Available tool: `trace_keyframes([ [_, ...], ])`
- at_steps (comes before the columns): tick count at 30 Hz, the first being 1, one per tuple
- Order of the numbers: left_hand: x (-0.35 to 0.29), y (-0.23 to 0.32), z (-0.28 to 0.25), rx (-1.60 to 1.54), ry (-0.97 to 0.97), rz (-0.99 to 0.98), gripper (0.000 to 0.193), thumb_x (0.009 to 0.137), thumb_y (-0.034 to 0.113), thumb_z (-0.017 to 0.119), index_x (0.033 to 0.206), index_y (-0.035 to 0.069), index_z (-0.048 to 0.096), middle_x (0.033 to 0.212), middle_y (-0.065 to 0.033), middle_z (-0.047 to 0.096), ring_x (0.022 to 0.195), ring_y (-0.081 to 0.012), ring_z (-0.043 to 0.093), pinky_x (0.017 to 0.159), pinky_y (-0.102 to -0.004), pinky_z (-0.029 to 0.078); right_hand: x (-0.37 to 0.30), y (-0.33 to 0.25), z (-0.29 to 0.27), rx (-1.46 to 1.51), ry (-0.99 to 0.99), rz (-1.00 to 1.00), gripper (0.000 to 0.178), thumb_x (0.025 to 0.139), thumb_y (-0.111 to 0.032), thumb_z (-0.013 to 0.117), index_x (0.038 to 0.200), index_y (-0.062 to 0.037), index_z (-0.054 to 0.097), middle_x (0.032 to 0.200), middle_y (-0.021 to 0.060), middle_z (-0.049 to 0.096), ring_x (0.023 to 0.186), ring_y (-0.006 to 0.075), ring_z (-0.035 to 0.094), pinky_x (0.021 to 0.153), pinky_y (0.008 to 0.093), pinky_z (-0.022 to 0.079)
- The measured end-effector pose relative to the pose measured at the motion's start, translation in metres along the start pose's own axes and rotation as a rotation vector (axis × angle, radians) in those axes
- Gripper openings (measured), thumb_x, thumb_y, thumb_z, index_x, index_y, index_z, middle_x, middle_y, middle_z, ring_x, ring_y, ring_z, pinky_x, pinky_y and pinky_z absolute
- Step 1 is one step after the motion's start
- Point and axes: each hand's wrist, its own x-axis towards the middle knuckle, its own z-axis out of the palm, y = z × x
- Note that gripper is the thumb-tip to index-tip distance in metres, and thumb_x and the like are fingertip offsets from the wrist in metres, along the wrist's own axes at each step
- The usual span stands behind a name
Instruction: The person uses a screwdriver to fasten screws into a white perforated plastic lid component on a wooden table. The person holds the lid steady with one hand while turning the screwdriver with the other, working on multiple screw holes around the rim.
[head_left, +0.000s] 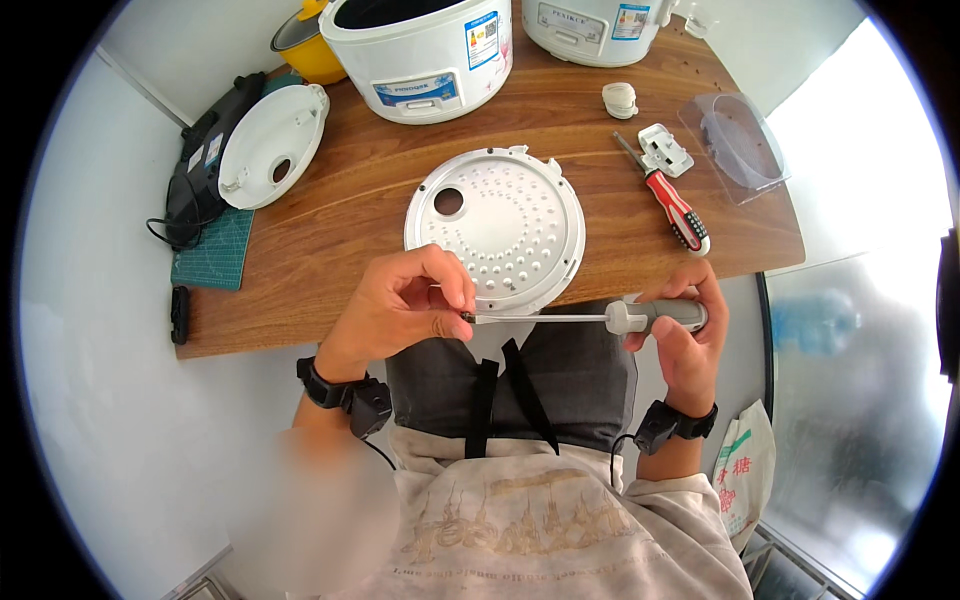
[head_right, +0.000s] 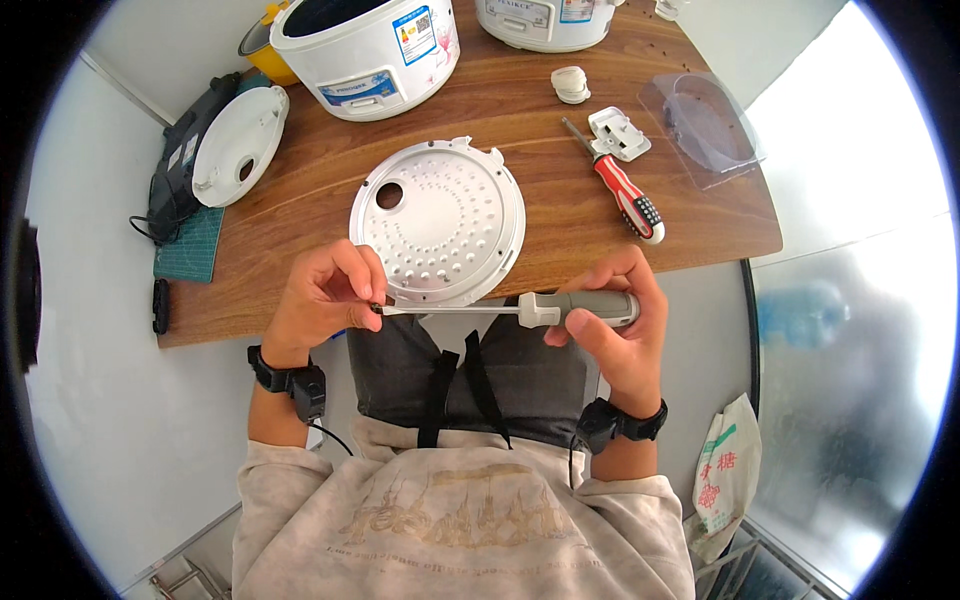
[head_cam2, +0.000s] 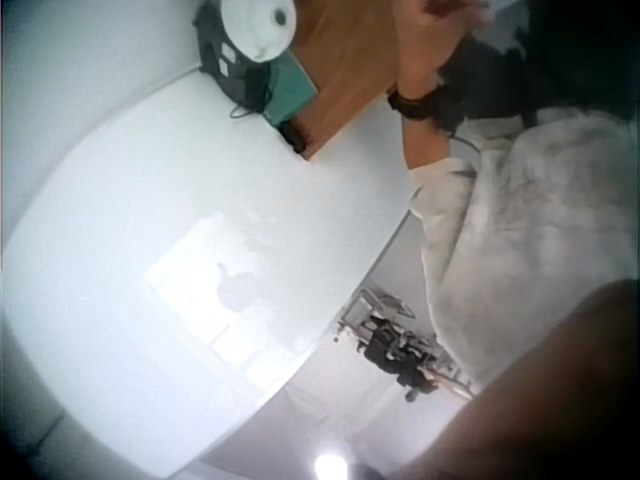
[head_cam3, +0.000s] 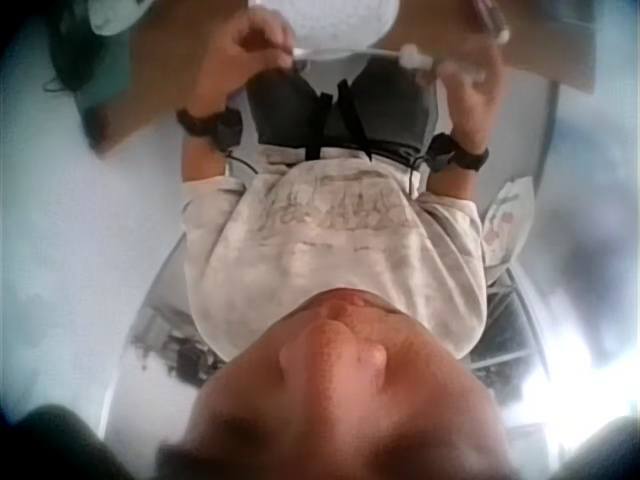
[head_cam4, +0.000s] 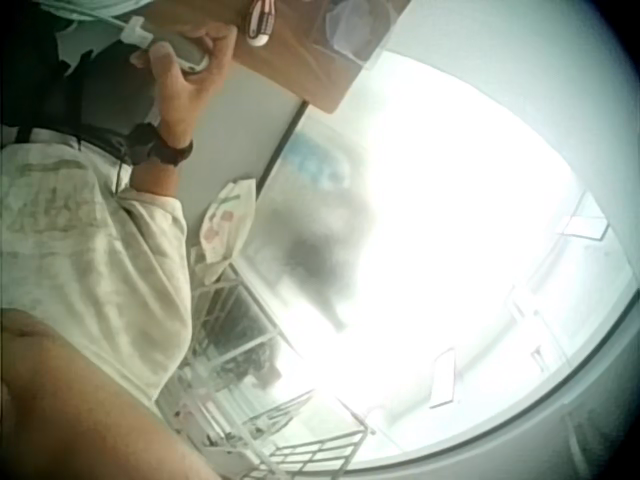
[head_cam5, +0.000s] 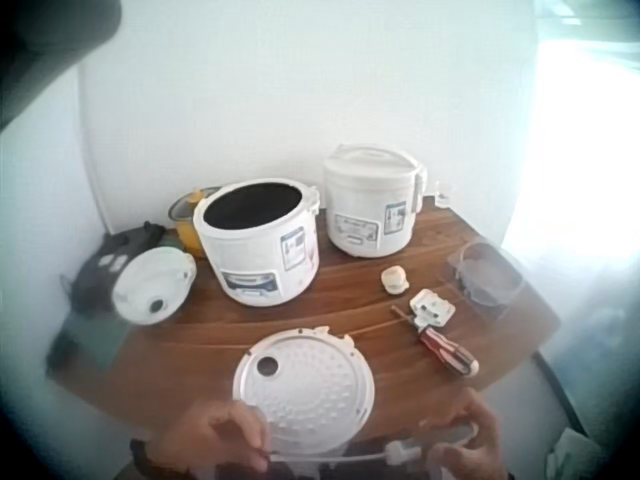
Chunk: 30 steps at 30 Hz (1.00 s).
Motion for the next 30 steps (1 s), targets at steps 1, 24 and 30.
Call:
trace_keyframes([
  [1,0.000,0.001,-0.001,0.009,-0.017,-0.001,0.029,0.078,-0.002,0.086,0.090,0.007,0.061,0.093,-0.0045,0.064,0.088,-0.0126,0.062,0.075,-0.0255,0.053,0.000,-0.001,0.000,-0.006,0.000,-0.003,0.040,0.081,-0.014,0.079,0.100,-0.0051,0.046,0.086,0.0165,0.071,0.065,0.0191,0.070,0.060,0.0286,0.057],
  [24,0.003,0.020,0.011,0.402,0.005,0.022,0.014,0.083,-0.003,0.080,0.092,0.002,0.071,0.093,-0.0048,0.074,0.086,-0.0120,0.071,0.076,-0.0242,0.059,-0.012,-0.036,0.008,-0.225,0.018,-0.147,0.045,0.074,-0.006,0.080,0.102,-0.0043,0.045,0.087,0.0181,0.071,0.071,0.0171,0.069,0.066,0.0271,0.055],
  [30,0.001,0.016,0.014,0.414,0.091,0.039,0.017,0.083,0.002,0.082,0.096,0.003,0.071,0.093,-0.0042,0.074,0.083,-0.0115,0.071,0.072,-0.0240,0.059,-0.011,-0.035,0.007,-0.250,0.036,-0.102,0.044,0.076,-0.009,0.081,0.102,-0.0046,0.045,0.085,0.0164,0.071,0.070,0.0165,0.069,0.065,0.0265,0.055],
])
